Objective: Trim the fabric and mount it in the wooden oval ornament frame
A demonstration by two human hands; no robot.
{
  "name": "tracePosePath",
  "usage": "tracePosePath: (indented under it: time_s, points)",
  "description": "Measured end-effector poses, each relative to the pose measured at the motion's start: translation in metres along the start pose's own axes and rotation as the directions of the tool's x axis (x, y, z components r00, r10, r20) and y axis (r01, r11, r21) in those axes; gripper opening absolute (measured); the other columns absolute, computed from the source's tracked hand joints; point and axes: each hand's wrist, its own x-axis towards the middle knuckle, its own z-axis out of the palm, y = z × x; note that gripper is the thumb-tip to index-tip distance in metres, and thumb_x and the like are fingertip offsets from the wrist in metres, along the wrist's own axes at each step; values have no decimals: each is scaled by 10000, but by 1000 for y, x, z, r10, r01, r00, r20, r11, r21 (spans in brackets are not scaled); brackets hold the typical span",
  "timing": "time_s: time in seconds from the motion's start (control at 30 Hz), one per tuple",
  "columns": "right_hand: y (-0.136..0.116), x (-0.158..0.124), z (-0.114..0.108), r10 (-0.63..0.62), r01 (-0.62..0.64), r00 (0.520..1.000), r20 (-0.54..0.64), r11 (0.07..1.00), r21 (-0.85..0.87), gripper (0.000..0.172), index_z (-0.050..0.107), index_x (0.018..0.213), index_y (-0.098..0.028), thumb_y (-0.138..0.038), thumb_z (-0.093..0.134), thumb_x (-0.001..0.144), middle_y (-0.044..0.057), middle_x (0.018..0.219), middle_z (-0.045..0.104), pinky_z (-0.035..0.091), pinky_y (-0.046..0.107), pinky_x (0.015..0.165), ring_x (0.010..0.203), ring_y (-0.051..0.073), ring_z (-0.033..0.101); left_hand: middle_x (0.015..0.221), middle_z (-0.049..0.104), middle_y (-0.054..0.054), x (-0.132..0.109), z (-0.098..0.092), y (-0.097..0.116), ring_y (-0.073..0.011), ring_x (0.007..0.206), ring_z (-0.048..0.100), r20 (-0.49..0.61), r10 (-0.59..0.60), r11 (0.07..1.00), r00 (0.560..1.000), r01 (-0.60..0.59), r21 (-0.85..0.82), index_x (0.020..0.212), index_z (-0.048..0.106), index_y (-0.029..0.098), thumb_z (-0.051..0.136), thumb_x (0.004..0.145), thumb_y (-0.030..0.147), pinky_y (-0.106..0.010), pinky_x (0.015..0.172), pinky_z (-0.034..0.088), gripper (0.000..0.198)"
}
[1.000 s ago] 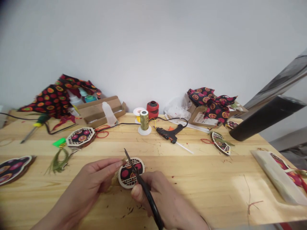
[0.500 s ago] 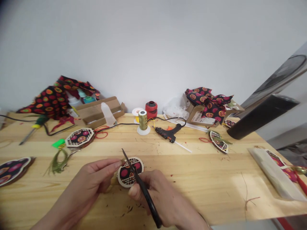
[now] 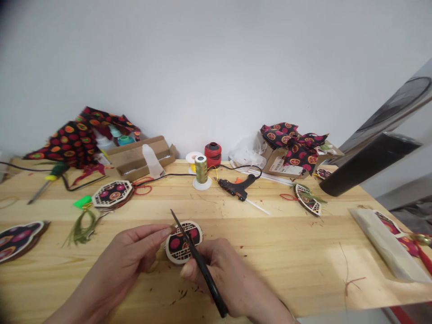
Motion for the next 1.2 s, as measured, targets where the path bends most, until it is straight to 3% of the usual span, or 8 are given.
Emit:
tracePosePath:
  time_s: [0.3,0.57,0.77,0.97,1.1,1.2]
  points:
    - [-2,1,2,24,-24,1000,-6,998,52,578,561,858,-145,-711,462,790,-51,578,383,268,212,464,513,78,325,423,391,76,1,-1,-2,-65,440,191,-5,8,999,1000,-8,-38,759,788,172,753,698,347,-195,410,132,189]
    - [-2,2,2,2,-2,1000,-21,999,32,609,549,765,-147,-745,435,775,-60,543,348,258,202,461,497,68,305,415,303,96,3,-5,-5,-71,450,152,-29,-2,1000,1000,2,-9,797,780,144,751,678,412,-220,429,101,295]
    - [-2,4,2,3,-2,1000,-6,997,79,646,541,764,-148,-785,432,739,-70,500,328,246,205,443,469,66,287,414,338,90,4,-7,-7,-63,444,152,-35,-9,1000,999,8,-17,784,774,137,766,663,416,-219,426,86,303]
    - [6,5,6,50,-50,999,-11,998,39,615,578,763,-136,-737,450,775,-56,550,347,212,202,435,483,61,278,381,323,106,7,-21,-3,-53,420,170,-160,28,994,987,-44,-98,777,766,132,805,616,413,-197,404,120,326]
    - [10,1,12,102,-101,994,38,995,-7,463,602,750,-138,-600,617,737,-57,573,376,202,197,435,520,66,287,369,322,114,10,-32,7,-42,397,181,-241,51,985,969,-89,-150,781,760,124,829,575,405,-178,378,151,355]
    - [9,-2,18,161,-139,982,101,972,-191,242,628,754,-169,-406,670,734,-64,601,464,242,187,456,541,69,359,363,329,114,12,-39,13,-37,384,196,-286,81,977,955,-132,-166,751,752,125,846,545,384,-167,360,168,344]
